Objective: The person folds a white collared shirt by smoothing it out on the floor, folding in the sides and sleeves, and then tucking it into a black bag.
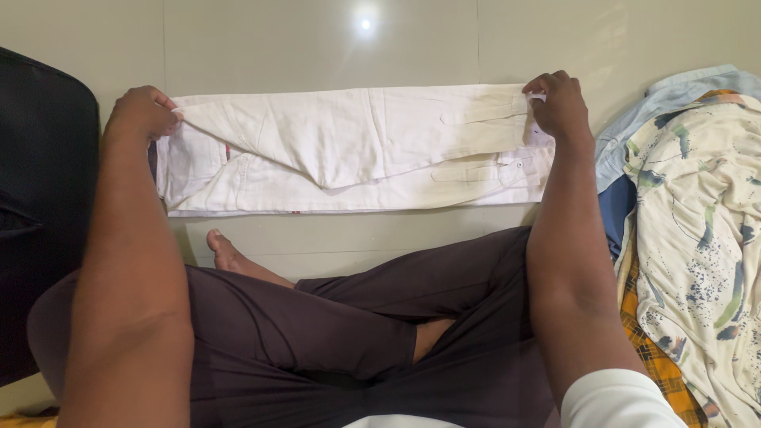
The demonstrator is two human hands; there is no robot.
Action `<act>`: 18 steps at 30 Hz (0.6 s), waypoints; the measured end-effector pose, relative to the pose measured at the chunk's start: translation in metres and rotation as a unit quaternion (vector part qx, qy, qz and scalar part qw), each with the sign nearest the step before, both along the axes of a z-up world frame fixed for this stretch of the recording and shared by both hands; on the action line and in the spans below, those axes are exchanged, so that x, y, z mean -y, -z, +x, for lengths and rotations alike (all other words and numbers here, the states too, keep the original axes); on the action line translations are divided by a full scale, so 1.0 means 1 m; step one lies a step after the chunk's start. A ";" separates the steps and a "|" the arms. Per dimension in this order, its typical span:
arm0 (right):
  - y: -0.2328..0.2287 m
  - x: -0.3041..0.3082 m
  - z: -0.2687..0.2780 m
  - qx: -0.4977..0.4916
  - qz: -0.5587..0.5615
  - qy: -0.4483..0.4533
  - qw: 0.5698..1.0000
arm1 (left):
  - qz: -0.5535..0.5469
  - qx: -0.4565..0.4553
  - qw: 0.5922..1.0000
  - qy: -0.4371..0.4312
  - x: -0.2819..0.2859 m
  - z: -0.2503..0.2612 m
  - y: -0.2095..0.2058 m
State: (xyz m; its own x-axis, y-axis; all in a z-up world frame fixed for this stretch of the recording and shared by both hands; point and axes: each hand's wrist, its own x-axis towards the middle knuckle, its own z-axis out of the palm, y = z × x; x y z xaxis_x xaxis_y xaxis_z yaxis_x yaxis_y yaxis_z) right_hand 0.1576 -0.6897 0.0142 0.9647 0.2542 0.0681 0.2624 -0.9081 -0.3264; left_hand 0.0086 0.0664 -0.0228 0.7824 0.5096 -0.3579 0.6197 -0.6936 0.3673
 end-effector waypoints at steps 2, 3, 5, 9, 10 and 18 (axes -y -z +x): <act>-0.001 -0.002 0.000 -0.006 -0.029 0.019 0.999 | -0.011 -0.033 0.999 -0.002 0.000 0.005 -0.003; 0.000 -0.003 0.000 -0.008 -0.042 0.026 0.999 | -0.034 -0.005 0.999 -0.006 0.000 0.003 -0.003; -0.001 -0.003 0.001 -0.013 -0.052 0.033 0.998 | -0.079 0.049 0.996 -0.016 0.001 -0.002 -0.006; -0.006 0.002 0.005 -0.058 0.026 0.066 0.996 | -0.291 0.120 0.940 -0.130 0.009 0.001 -0.024; -0.007 0.005 0.005 -0.079 0.062 0.083 0.991 | -0.322 0.142 0.921 -0.165 0.012 -0.001 -0.027; -0.007 0.016 0.000 -0.031 0.180 0.087 0.979 | -0.357 0.186 0.888 -0.220 0.028 -0.004 -0.020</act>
State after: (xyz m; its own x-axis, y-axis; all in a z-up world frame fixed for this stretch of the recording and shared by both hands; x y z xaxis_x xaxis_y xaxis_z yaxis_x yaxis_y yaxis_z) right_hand 0.1576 -0.7060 0.0210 0.9965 0.0565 0.0623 0.0834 -0.7607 -0.6438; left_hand 0.0049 0.0389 -0.0029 0.6958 0.5421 -0.4711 0.5163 0.0783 0.8528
